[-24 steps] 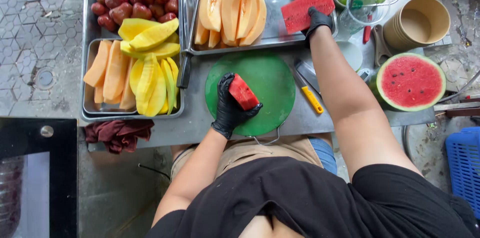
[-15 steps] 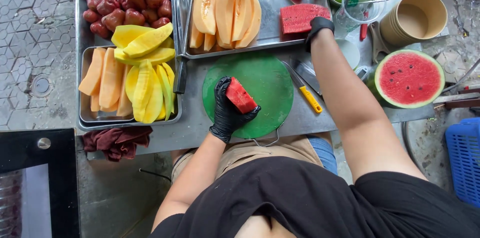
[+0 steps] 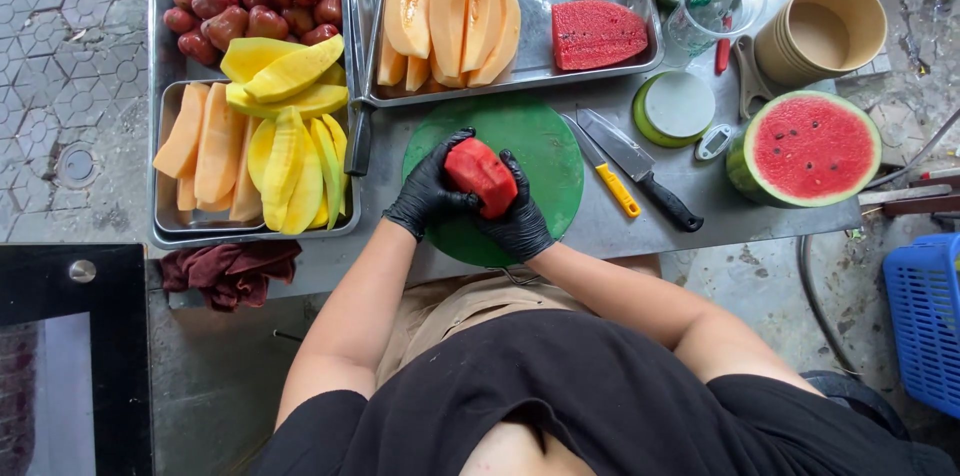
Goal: The recorder is seen slicing watermelon and other fruits on a green cutting board for a food stall.
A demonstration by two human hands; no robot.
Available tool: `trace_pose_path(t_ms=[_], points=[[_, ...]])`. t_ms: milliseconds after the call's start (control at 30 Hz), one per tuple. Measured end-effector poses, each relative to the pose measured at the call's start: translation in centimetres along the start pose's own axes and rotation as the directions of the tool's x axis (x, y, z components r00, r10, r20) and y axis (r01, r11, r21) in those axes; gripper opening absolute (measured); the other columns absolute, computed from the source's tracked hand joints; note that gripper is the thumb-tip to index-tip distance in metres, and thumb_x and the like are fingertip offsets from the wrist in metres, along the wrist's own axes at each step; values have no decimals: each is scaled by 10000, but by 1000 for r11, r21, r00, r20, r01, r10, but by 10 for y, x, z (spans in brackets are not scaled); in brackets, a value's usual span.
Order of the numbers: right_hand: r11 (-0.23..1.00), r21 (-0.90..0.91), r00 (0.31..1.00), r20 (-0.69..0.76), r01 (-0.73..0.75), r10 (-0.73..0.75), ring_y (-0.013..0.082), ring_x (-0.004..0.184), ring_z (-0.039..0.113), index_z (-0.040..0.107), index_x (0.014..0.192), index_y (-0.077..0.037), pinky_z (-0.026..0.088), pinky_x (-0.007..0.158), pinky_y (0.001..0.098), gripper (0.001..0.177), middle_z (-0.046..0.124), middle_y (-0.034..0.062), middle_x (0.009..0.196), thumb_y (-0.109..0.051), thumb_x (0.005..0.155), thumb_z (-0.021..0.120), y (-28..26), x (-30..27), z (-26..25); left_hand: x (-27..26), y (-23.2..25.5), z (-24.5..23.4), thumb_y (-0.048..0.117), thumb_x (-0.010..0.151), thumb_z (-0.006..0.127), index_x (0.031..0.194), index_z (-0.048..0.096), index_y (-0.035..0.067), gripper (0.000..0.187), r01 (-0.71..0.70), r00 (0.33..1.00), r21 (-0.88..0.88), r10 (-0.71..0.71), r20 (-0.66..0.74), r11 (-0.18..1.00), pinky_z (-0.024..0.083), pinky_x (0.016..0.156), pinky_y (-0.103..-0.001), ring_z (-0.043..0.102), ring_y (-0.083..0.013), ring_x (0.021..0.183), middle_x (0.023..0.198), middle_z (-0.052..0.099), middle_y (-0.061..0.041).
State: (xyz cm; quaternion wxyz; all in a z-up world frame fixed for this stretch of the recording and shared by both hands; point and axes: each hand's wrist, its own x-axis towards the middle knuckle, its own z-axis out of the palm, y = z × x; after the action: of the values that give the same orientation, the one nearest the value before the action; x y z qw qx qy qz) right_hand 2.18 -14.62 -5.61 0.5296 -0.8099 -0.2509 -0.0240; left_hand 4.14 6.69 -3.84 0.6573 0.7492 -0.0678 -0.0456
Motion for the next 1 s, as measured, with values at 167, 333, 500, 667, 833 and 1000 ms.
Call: trace_pose_path(t_ms=[167,333,500,667,833,1000], points=[[799,479,909,-2,-364,416,244,1221,599,368,1464,-48,518,1032,389,810,578,125,1341,-188,824,845,22,12,-13,16,72,25,646,675,797,1391,565,51,959,299,953,308,-265,-148,903,503,1050,-413,657,-325,1223,1306,681,-205],[322,783,735,238,-531,635,260,1069,639,504,1441,-16,573,916,395,633,638,138,1222,-140,905,817,40,20,-53,44,109,30,901,783,505,1218,700,37,987,484,832,643,-540,-128,593,524,989,-462,688,-405,1126,1185,718,-277],[28,763,660,539,-645,524,281,1132,704,542,1431,-91,602,934,453,610,687,118,1287,-243,879,753,42,117,-147,63,163,0,729,905,313,1311,658,136,798,511,859,-154,-506,72,846,506,902,-411,685,-272,1081,1168,754,-180],[237,700,715,535,-673,451,254,1146,716,558,1428,-95,586,1042,472,575,710,80,1271,-250,922,784,130,267,-194,28,46,25,470,1067,530,1373,585,53,520,-47,950,226,114,-292,973,534,1009,-372,683,-292,1126,1227,687,-169],[508,507,715,430,-697,552,201,1020,730,574,1362,-234,612,881,499,573,737,-13,1135,-301,835,787,108,357,-191,-16,46,51,373,972,691,1379,568,43,538,26,909,350,124,-397,936,496,1066,-409,620,-327,1204,1309,631,-169],[573,281,628,496,-770,600,196,955,705,578,1360,-253,582,767,445,492,723,19,1130,-295,906,762,156,399,-183,-22,52,53,390,952,705,1356,590,73,526,-45,935,538,225,-274,842,388,1172,-480,537,-382,1313,1379,632,-135]])
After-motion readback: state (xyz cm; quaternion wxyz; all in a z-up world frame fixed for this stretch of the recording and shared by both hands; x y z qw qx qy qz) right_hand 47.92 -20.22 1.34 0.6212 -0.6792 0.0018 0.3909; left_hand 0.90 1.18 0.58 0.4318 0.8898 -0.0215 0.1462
